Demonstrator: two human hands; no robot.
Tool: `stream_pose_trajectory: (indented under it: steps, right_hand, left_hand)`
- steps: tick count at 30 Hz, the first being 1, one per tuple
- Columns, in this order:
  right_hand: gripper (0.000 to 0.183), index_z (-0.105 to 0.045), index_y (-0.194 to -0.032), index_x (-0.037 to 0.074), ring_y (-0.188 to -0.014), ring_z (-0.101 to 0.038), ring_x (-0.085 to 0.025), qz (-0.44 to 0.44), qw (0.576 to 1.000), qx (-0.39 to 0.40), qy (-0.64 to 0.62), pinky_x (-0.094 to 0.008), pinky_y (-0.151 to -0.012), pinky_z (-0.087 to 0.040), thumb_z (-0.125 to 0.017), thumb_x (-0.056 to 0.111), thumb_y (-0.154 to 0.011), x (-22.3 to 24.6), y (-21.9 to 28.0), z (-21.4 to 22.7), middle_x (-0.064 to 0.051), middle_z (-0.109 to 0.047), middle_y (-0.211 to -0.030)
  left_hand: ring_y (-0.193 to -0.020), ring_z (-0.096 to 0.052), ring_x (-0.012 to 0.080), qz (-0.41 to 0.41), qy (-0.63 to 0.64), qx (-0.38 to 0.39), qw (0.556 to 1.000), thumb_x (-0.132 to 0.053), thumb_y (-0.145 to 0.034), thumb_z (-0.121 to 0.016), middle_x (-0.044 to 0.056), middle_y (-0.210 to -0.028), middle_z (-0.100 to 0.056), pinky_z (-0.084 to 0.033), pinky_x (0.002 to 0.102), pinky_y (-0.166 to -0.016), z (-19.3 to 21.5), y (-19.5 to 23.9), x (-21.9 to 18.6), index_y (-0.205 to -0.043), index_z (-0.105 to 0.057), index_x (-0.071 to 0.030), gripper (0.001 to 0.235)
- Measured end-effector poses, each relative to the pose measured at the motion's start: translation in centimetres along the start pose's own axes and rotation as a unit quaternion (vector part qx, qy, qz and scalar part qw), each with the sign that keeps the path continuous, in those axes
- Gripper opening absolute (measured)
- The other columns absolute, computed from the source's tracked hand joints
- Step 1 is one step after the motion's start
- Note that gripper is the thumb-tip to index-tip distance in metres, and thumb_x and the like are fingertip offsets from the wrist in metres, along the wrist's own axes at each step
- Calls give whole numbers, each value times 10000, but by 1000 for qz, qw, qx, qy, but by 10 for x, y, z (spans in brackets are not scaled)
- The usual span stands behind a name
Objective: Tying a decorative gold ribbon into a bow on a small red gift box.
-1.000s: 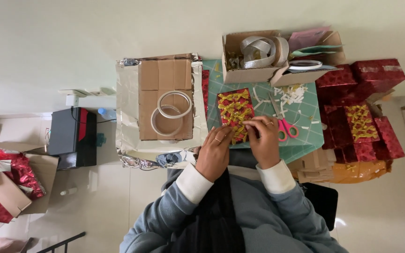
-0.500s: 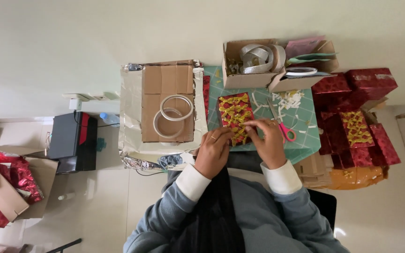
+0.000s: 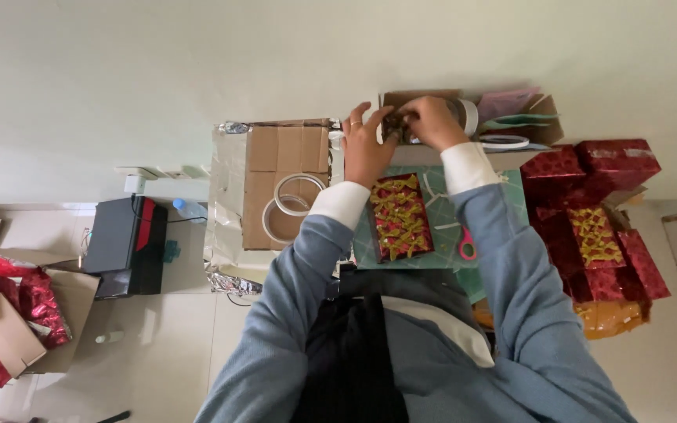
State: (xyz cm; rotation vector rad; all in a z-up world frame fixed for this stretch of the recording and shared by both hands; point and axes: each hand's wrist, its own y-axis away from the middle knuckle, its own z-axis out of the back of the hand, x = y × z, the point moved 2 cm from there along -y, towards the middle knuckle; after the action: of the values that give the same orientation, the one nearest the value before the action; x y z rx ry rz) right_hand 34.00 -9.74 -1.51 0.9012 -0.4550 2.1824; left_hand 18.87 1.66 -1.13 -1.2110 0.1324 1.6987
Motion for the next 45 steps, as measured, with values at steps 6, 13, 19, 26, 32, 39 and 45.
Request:
stream_pose_trajectory:
  steps: [6, 13, 19, 26, 32, 39, 45]
  right_hand:
    - [224, -783, -962, 42, -850, -686, -437, 137, 959, -78, 234, -532, -747, -548, -723, 51, -746, -19, -26, -31, -247, -726, -907]
    - [70, -751, -819, 86, -770, -713, -394, 137, 914, -100, 368, -516, -660, -559, -701, 126, -847, -7, -28, -45, -190, -714, -801]
    - [88, -758, -915, 79, -665, -682, -376, 118, 957, -173, 203, -476, -590, -520, -742, 159, -882, 26, -3, -17, -164, -701, -731]
    - [93, -672, -948, -8, -700, -649, -152, 189, 957, -218, -37, -303, -628, -497, -748, 11, -899, 71, 46, 41, -85, -716, -851]
    - [93, -608, -984, -8, -708, -610, -68, 144, 962, -164, -162, -239, -607, -464, -701, 6, -982, 89, 98, 56, -40, -691, -857]
    - [134, -650, -1110, 42, -698, -613, -89, 54, 898, -126, -418, -238, -590, -470, -685, 54, -981, 94, 151, 46, -31, -715, -893]
    - [180, -683, -1223, 5, -868, -686, -134, 77, 911, -158, -374, -272, -817, -597, -650, 63, -1056, 72, 116, 54, -53, -706, -979]
  left_hand:
    - [-1353, -400, 438, 74, -14, 98, 992, -228, -657, -905, 171, -1490, -466, -395, 530, -1077, -25, 2, 37, -1438, -562, -246, 853]
    - [-1322, -442, 428, 45, 34, 84, 995, -250, -655, -901, 156, -1485, -515, -418, 503, -1108, -36, 2, 57, -1470, -506, -158, 911]
    - [-1336, -416, 415, 43, -13, 44, 998, -199, -693, -887, 157, -1465, -496, -355, 540, -1079, -25, 1, 36, -1397, -579, -185, 768]
    - [-1119, -705, 203, -36, 240, 2, 970, -59, -1007, -679, 107, -1272, -684, -592, 369, -948, 11, -12, -24, -1348, -641, -104, 346]
    - [-875, -730, 105, -7, 337, 62, 939, -52, -894, -797, 62, -972, -763, -610, 254, -764, 33, 4, -60, -1125, -689, 21, 266]
    - [-921, -710, 109, 82, 503, 101, 854, -7, -951, -724, 57, -968, -749, -582, 255, -812, 43, 45, -60, -1107, -700, 33, 164]
    - [-880, -681, 111, 64, 440, 41, 895, 3, -949, -722, 70, -950, -738, -536, 258, -765, 23, 9, -35, -1090, -710, 47, 148]
